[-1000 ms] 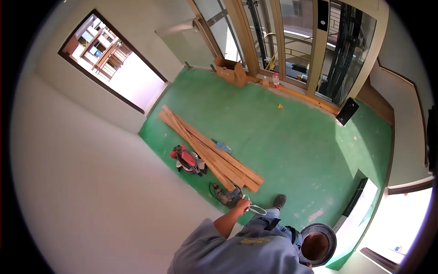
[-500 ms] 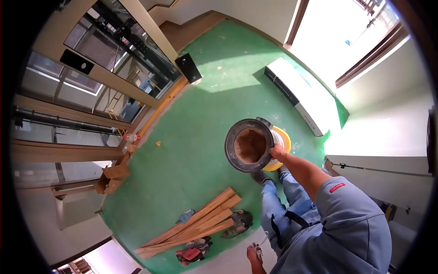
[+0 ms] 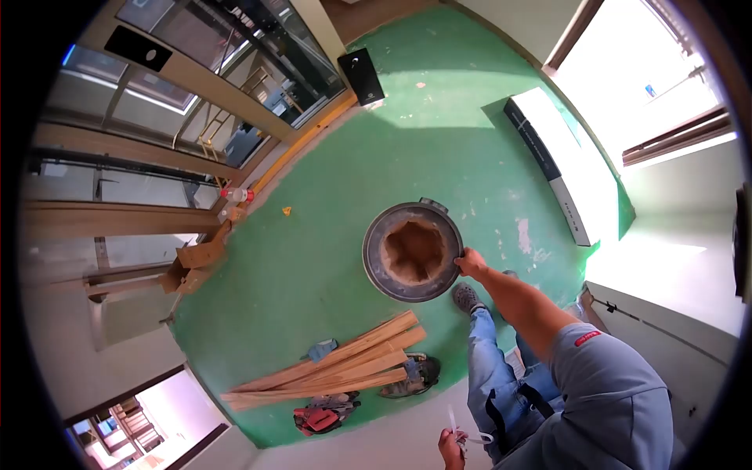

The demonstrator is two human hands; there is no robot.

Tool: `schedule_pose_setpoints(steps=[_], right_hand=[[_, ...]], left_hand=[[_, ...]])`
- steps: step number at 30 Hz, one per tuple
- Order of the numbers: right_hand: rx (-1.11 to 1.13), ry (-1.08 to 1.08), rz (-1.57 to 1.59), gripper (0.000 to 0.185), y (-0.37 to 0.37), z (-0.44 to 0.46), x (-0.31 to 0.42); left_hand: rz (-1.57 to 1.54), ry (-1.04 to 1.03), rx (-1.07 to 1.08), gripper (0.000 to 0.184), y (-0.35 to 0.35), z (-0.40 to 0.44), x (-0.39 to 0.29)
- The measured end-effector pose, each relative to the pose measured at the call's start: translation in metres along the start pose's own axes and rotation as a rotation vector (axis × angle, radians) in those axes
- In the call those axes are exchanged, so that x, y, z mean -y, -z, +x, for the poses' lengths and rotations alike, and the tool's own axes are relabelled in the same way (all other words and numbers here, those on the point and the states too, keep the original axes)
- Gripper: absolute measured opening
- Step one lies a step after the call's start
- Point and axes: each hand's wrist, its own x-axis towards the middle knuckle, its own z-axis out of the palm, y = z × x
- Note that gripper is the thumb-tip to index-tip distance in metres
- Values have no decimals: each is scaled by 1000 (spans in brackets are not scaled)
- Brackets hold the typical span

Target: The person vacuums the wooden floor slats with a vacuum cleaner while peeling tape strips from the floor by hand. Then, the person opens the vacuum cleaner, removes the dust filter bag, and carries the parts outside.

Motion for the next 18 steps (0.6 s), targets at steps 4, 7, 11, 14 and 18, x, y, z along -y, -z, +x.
schedule_pose_setpoints(steps=[4, 7, 11, 14, 18], right_hand=[[99, 157, -429, 41, 23, -67, 45], [276, 511, -415, 32, 41, -131, 55], [801, 296, -77, 29, 60, -223, 40], [797, 400, -63, 47, 97, -299, 48], [627, 574, -105, 66, 164, -371, 69]], left_hand=[[-59, 36, -5, 24, -44, 1, -100], [-73, -159, 50, 49, -66, 14, -143], [-119, -319, 129, 65, -143, -2, -221], [-80, -411, 166, 71, -197, 1, -255], [239, -658, 123, 72, -277, -72, -299]])
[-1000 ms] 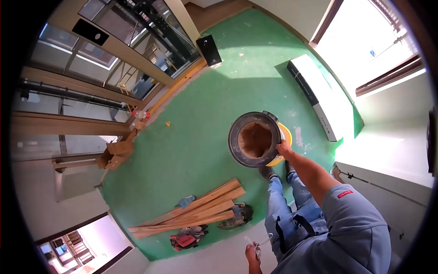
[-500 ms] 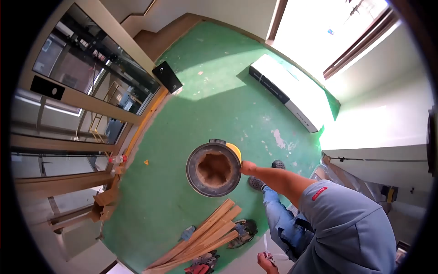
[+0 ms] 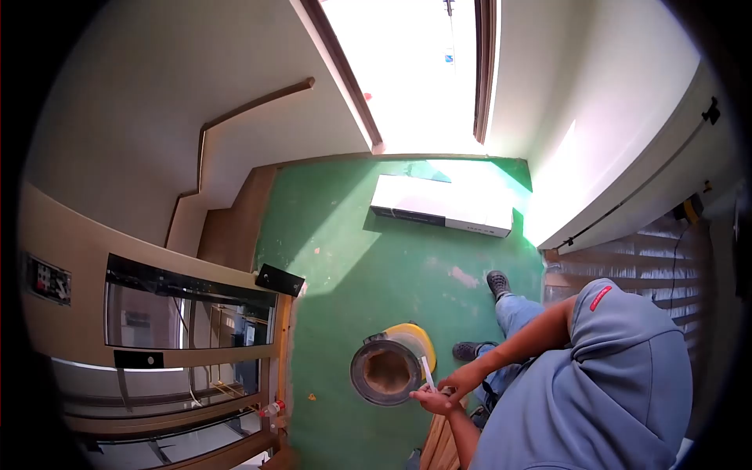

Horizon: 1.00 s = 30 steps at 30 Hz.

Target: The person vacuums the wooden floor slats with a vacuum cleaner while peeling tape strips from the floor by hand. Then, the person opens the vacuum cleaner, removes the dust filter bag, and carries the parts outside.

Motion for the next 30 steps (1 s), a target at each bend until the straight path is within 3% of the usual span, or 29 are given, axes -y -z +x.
schedule_pose_setpoints(steps=[1, 3, 5, 9, 10, 11, 19, 22, 27, 30], right_hand=[[-75, -94, -70, 72, 20, -16, 13], [-212, -86, -74, 67, 51, -41, 19], [-384, 129, -50, 61, 84, -64, 20], [-500, 325, 24, 44, 164, -115, 14], [-518, 191, -64, 37, 187, -128, 11], [-549, 193, -105, 35, 208, -135, -2], [-658, 322, -73, 34, 323, -228, -2], [-602, 243, -127, 29, 366, -245, 12], [-634, 316, -140, 27, 432, -204, -3], [-678, 232, 7, 22, 484, -174, -24]], left_hand=[[-125, 48, 54, 72, -25, 4, -14], [-337, 170, 203, 74, -72, 7, -37], [-316, 188, 229, 77, -116, 2, -57], [-269, 76, 362, 77, -203, -50, -128], [-255, 53, 387, 77, -221, -63, -142], [-241, 29, 410, 77, -236, -71, -151], [-350, 82, 352, 72, -390, -56, -150], [-355, 108, 294, 70, -425, -60, -171], [-338, 100, 276, 75, -459, -18, -189], [-464, 209, 307, 71, -511, 13, -218]])
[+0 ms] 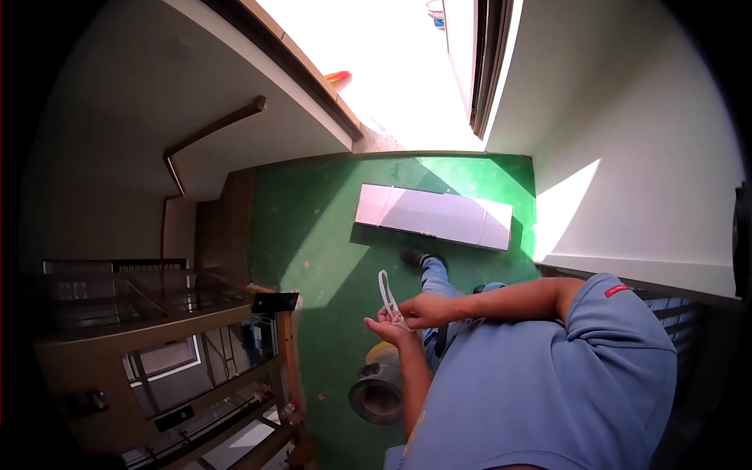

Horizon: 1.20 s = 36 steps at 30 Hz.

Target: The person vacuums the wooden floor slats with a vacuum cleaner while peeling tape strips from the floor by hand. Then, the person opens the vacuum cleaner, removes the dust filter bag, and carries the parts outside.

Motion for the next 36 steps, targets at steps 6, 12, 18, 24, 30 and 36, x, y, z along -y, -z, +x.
schedule_pose_setpoints(steps=[6, 12, 18, 24, 30, 36], right_hand=[[-245, -278, -72, 19, 109, 101, -11], [-289, -443, -95, 31, 215, 167, -2], [-301, -493, 579, 15, 261, 198, -5], [-174, -537, 519, 17, 312, 264, -26], [-52, -420, 458, 18, 444, 345, -61], [-364, -410, 363, 23, 662, 443, -122]], left_hand=[[101, 180, 419, 53, -113, 89, -32], [714, 45, 1021, 43, -228, 110, -97], [909, -145, 1114, 38, -289, 140, -134], [1015, -232, 990, 29, -319, 203, -114], [865, -118, 706, 31, -436, 254, -115], [1030, -865, 490, 41, -637, 285, -223]])
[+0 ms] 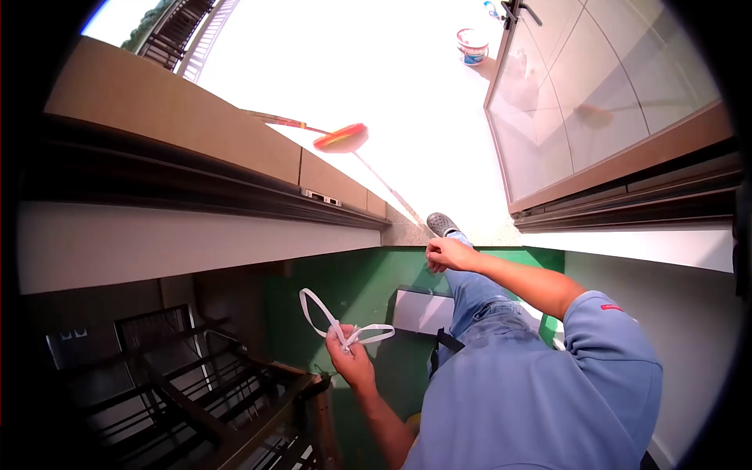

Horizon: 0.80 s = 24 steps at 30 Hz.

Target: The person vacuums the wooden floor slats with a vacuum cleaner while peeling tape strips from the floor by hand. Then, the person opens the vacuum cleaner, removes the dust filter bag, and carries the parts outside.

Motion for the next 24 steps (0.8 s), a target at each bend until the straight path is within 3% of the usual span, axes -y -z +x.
schedule_pose_setpoints(steps=[5, 8, 9, 11, 13, 15, 17, 20, 22, 23, 24], right_hand=[[-132, 22, 168, 22, 110, 159, 64], [-136, 128, 120, 20, 140, 236, 139], [-110, 133, 112, 20, 144, 260, 167], [-60, 214, 123, 21, 140, 305, 225], [-7, 332, 69, 22, 125, 345, 288], [-36, 502, -156, 25, 100, 387, 352], [-109, 617, -247, 30, 66, 417, 422], [-27, 700, -360, 45, 18, 475, 504], [-76, 999, -539, 66, -17, 510, 539], [135, 917, -557, 73, -27, 521, 558], [147, 931, -554, 73, -36, 525, 567]], left_hand=[[140, -287, -199, 57, -4, 151, -167], [676, -689, -362, 57, -6, 215, -217], [728, -762, -469, 56, -7, 230, -231], [848, -883, -620, 54, -1, 246, -240], [917, -862, -768, 53, -9, 272, -236], [1024, -788, -844, 53, -18, 285, -224], [1060, -883, -957, 53, -22, 300, -221], [1037, -869, -1160, 54, -35, 313, -217], [1119, -881, -1146, 55, -32, 311, -214], [1089, -925, -1164, 55, -29, 314, -205], [1103, -925, -1177, 55, -26, 319, -206]])
